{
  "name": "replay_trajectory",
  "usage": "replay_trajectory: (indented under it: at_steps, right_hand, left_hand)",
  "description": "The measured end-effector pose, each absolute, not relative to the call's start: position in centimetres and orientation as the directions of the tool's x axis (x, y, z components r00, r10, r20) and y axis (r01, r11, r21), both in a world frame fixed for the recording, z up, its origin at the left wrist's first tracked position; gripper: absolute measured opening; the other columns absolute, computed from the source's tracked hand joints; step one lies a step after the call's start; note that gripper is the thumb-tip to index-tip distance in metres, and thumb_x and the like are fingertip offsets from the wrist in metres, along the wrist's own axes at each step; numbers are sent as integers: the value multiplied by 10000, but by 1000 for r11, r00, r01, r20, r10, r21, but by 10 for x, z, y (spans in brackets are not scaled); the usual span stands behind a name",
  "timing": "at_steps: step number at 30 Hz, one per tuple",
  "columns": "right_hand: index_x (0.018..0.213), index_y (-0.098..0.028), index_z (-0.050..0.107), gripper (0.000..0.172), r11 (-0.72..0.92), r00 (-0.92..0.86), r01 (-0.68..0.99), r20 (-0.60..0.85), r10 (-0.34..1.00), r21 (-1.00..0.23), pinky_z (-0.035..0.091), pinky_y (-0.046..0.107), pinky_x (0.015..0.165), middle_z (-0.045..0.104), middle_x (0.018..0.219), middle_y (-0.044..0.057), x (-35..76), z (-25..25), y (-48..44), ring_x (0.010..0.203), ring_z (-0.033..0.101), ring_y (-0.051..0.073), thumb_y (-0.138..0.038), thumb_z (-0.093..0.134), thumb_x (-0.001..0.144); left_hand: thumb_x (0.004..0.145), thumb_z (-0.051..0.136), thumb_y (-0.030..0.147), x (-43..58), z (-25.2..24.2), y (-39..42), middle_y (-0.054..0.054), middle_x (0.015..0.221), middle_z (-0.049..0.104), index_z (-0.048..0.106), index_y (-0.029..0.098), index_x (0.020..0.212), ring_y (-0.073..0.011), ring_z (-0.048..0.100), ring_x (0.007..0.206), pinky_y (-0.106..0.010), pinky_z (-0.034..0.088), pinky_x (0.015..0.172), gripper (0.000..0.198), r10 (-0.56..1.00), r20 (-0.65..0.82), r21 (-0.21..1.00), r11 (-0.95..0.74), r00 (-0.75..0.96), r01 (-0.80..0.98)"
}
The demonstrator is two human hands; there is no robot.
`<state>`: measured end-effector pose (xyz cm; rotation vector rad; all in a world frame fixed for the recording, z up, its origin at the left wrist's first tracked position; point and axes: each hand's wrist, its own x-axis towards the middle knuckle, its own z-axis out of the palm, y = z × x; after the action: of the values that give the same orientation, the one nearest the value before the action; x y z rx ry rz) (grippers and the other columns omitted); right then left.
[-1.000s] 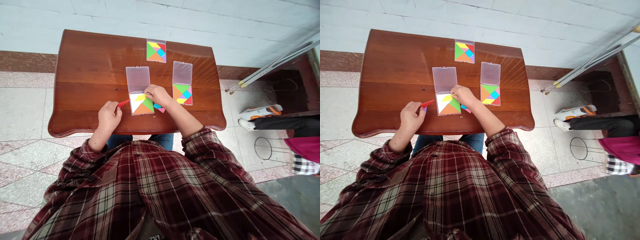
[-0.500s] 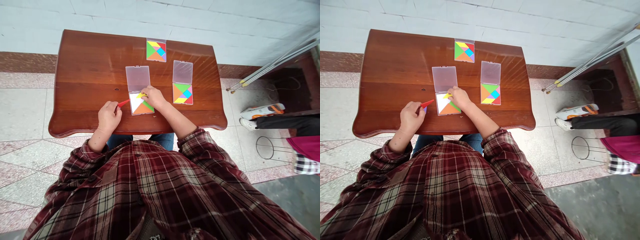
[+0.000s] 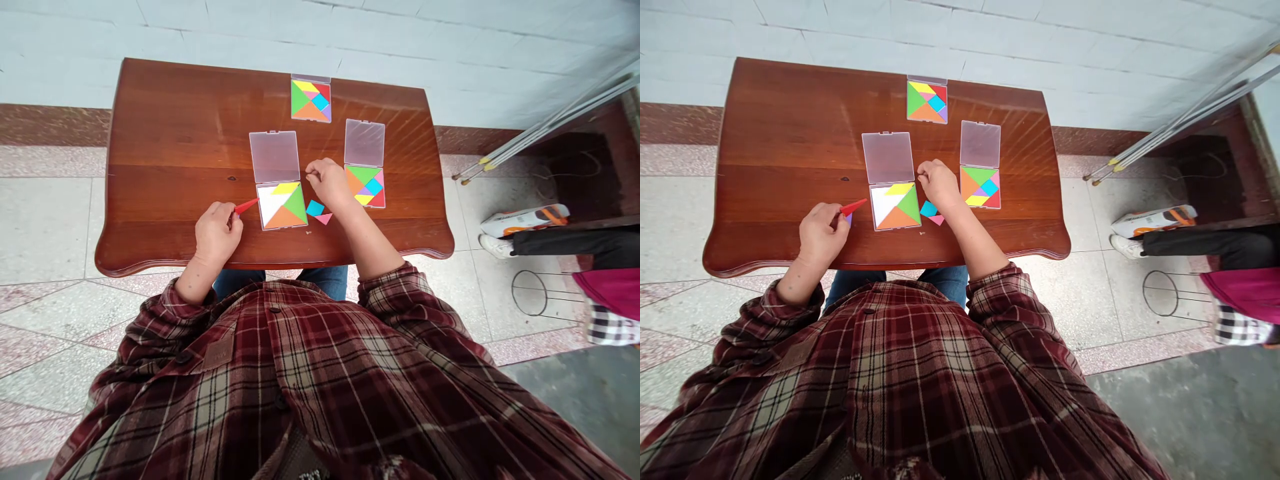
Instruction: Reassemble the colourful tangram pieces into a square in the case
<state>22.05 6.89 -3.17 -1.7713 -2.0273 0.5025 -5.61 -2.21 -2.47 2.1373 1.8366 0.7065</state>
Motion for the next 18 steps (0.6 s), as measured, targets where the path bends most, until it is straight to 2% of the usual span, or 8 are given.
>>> replay_trajectory:
  at_steps: [4, 9, 13, 18]
  right_hand:
    - [891, -185, 632, 164, 123, -114, 805, 52, 992, -581, 423, 365, 816, 587, 888, 54, 216, -31, 49, 828, 540, 195, -164, 475, 851]
    - [923, -176, 635, 198, 175, -198, 719, 43, 979, -673, 421, 331, 808, 607, 872, 44, 198, -35, 29, 847, 551, 189, -176, 448, 856]
    - [1010, -182, 650, 249, 188, -237, 799, -11, 972, -571, 417, 329, 792, 617, 1001, 75, 183, -38, 44, 887, 560, 207, -144, 461, 853]
    - [1071, -213, 656, 296, 315, -380, 854, -84, 921, -413, 411, 332, 756, 595, 1081, 83, 169, -37, 70, 853, 550, 209, -118, 482, 851]
  left_hand:
    - [855, 450, 228, -48, -20, -19, -69, 826, 591, 627, 176, 893, -204, 553, 774, -326, 419, 696, 188, 978, 171, 452, -188, 122, 872]
    - [842, 466, 212, -36, -15, -14, -71, 819, 607, 632, 180, 863, -209, 562, 755, -324, 401, 658, 171, 971, 144, 410, -235, 192, 881]
    - [833, 467, 199, -29, -15, -13, -76, 826, 616, 625, 185, 832, -216, 569, 767, -329, 403, 664, 158, 974, 125, 394, -226, 191, 891]
    - [820, 478, 195, -33, -14, -16, -70, 809, 607, 617, 189, 819, -210, 559, 747, -325, 396, 655, 139, 977, 124, 407, -211, 175, 889]
